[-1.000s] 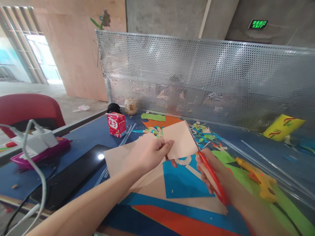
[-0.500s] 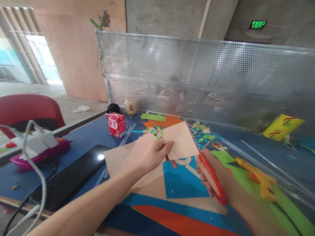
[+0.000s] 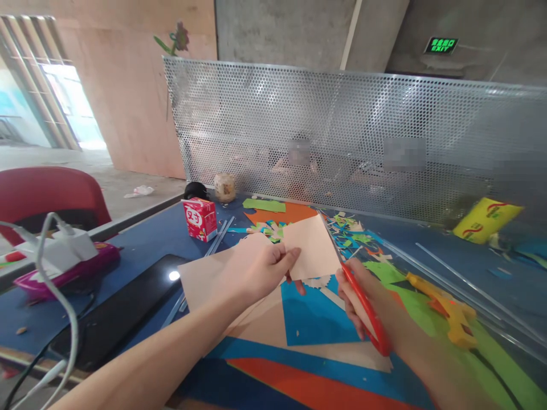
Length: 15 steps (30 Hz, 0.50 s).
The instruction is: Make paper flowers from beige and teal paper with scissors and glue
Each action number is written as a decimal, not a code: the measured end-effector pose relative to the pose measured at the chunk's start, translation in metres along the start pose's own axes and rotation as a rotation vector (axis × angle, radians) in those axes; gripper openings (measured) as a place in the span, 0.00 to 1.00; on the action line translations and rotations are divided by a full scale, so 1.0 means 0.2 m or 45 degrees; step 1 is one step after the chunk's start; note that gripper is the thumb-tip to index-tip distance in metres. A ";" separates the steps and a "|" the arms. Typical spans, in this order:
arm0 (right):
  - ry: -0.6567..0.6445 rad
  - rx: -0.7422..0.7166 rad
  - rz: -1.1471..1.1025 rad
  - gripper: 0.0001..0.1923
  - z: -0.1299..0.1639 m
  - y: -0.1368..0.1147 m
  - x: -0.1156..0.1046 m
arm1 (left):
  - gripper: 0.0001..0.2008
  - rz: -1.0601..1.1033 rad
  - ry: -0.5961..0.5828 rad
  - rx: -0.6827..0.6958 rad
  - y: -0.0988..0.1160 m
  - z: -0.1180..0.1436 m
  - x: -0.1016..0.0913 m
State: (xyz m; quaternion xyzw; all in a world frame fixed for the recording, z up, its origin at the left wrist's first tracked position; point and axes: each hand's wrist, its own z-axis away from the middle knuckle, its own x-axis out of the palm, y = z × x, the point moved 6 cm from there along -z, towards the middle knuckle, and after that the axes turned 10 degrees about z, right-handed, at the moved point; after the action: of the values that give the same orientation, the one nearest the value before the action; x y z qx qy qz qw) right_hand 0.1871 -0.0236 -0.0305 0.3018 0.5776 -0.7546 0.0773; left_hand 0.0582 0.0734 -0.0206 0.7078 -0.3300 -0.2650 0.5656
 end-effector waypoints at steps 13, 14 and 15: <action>-0.138 0.348 -0.376 0.18 -0.02 0.05 0.02 | 0.22 -0.112 0.003 0.001 0.00 0.00 0.00; -0.125 0.326 -0.367 0.18 -0.02 0.05 0.02 | 0.22 -0.106 -0.007 0.002 0.00 0.00 0.01; -0.104 0.290 -0.359 0.18 -0.02 0.05 0.00 | 0.23 -0.103 -0.011 0.001 0.00 0.00 0.00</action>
State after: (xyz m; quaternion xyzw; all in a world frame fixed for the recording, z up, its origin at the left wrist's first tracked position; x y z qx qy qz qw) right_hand 0.1935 -0.0230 -0.0404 0.1936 0.5213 -0.8301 -0.0404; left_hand 0.0582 0.0721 -0.0213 0.7195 -0.3038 -0.2905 0.5528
